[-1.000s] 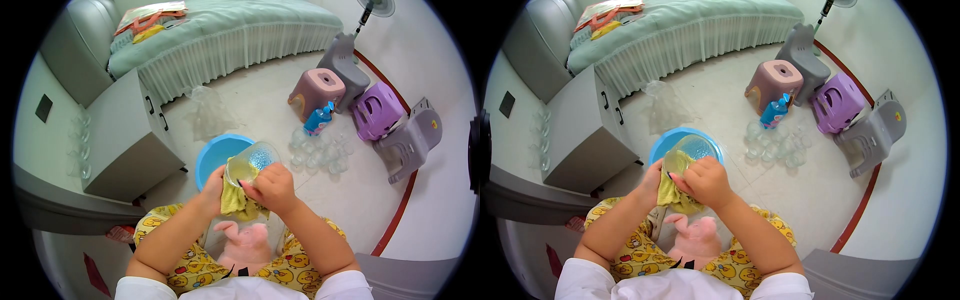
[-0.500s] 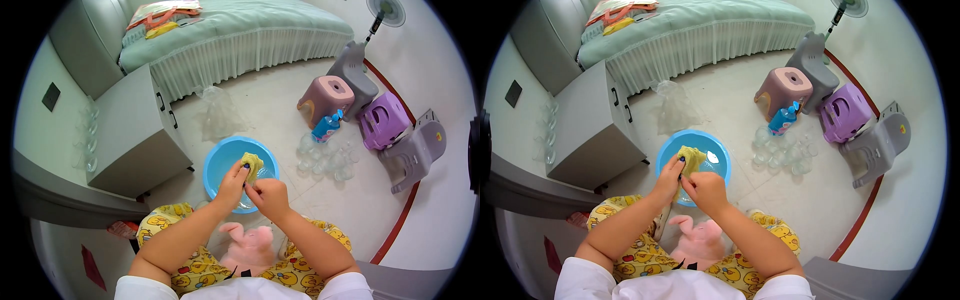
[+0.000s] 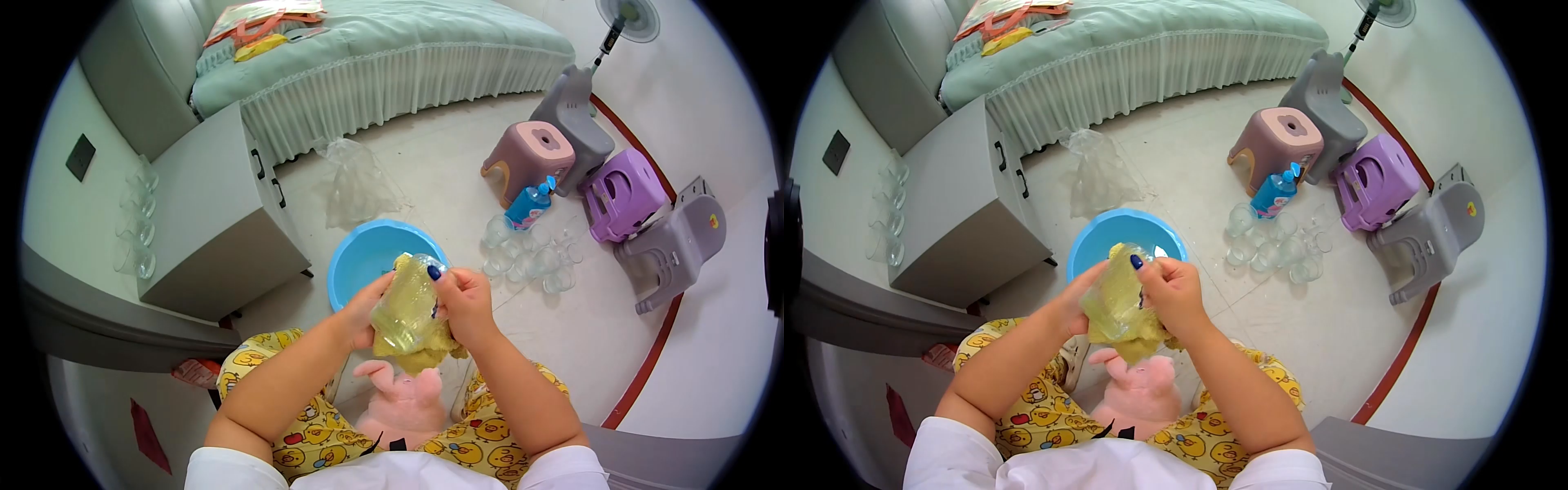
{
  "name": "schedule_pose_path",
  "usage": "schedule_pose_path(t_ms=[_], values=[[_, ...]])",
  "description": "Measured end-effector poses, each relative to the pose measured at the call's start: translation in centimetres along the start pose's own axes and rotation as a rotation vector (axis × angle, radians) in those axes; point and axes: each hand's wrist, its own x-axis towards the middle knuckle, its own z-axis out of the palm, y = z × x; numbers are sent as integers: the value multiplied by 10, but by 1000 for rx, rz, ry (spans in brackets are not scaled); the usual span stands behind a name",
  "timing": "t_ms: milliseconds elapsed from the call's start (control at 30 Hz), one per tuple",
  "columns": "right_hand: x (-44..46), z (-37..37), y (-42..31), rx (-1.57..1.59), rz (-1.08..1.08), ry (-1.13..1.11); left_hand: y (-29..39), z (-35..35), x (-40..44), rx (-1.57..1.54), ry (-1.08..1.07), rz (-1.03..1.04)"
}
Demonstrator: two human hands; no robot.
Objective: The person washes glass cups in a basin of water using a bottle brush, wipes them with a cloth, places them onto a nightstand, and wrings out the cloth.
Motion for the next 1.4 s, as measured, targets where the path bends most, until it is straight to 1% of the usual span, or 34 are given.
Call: schedule_pose_path(t_ms=[67,100,167,200,267,300,367,400,467,500,567,600,633,667,700,733,767,800,867,900,933,967,1000,1033,1067,1100,1167,1200,1300,1367,1400], values=[[-3,0,-1,-58,-133,-104,1,2,-2,-17,-5,-6],[-4,-3,-2,-58,-137,-95,1,4,0,-31,-16,-14],[-3,-5,-3,-118,-175,-173,5,9,-3,-23,-21,1],[-1,-9,-3,-121,-176,-170,6,10,-3,-17,-28,15],[7,-17,0,-354,-349,-274,7,9,-2,-21,-17,10],[12,-18,1,-354,-346,-271,6,8,-1,-27,-5,3],[20,-17,3,-401,-495,-204,4,2,4,-27,15,30],[19,-16,3,-401,-492,-206,2,-2,7,-29,36,58],[17,-15,1,-281,-328,-147,-2,-6,11,-37,70,63],[17,-16,1,-283,-326,-149,-4,-6,12,-47,104,68],[16,-20,1,-360,-116,-132,-5,-2,13,-13,144,58],[18,-22,1,-363,-111,-131,-7,0,14,19,184,45],[22,-23,0,-409,-15,-112,-10,-1,17,18,183,44],[25,-24,0,-454,81,-93,-14,-3,19,126,247,96],[25,-23,1,-454,81,-90,-17,-2,20,235,308,146],[27,-21,2,-492,113,-16,-21,2,21,236,308,146],[28,-18,4,-531,144,58,-25,7,20,258,361,161],[29,-16,10,-526,144,58,-27,10,19,283,416,176],[30,-14,26,-699,-107,120,-29,5,17,242,415,160],[31,-15,30,-699,-106,120,-28,8,16,200,405,145],[33,-16,34,-507,-94,141,-26,11,13,199,406,147],[35,-16,37,-312,-81,162,-21,15,9,152,379,89],[35,-15,38,-312,-81,162,-18,19,6,105,348,28],[36,-12,40,-119,-93,185,-17,18,6,104,348,29],[37,-11,41,74,-105,208,-17,18,6,53,250,30],[34,-8,38,74,-105,208,-17,17,6,2,153,32],[26,0,28,175,-166,176,-12,16,3,-3,121,25],[25,1,28,175,-166,176,-10,15,2,-12,87,17],[25,3,30,220,-186,163,-8,9,-1,-21,72,24],[27,-2,25,48,-168,53,-4,6,-1,-28,75,39],[30,-5,21,48,-168,53,-1,5,-1,-25,84,48]])
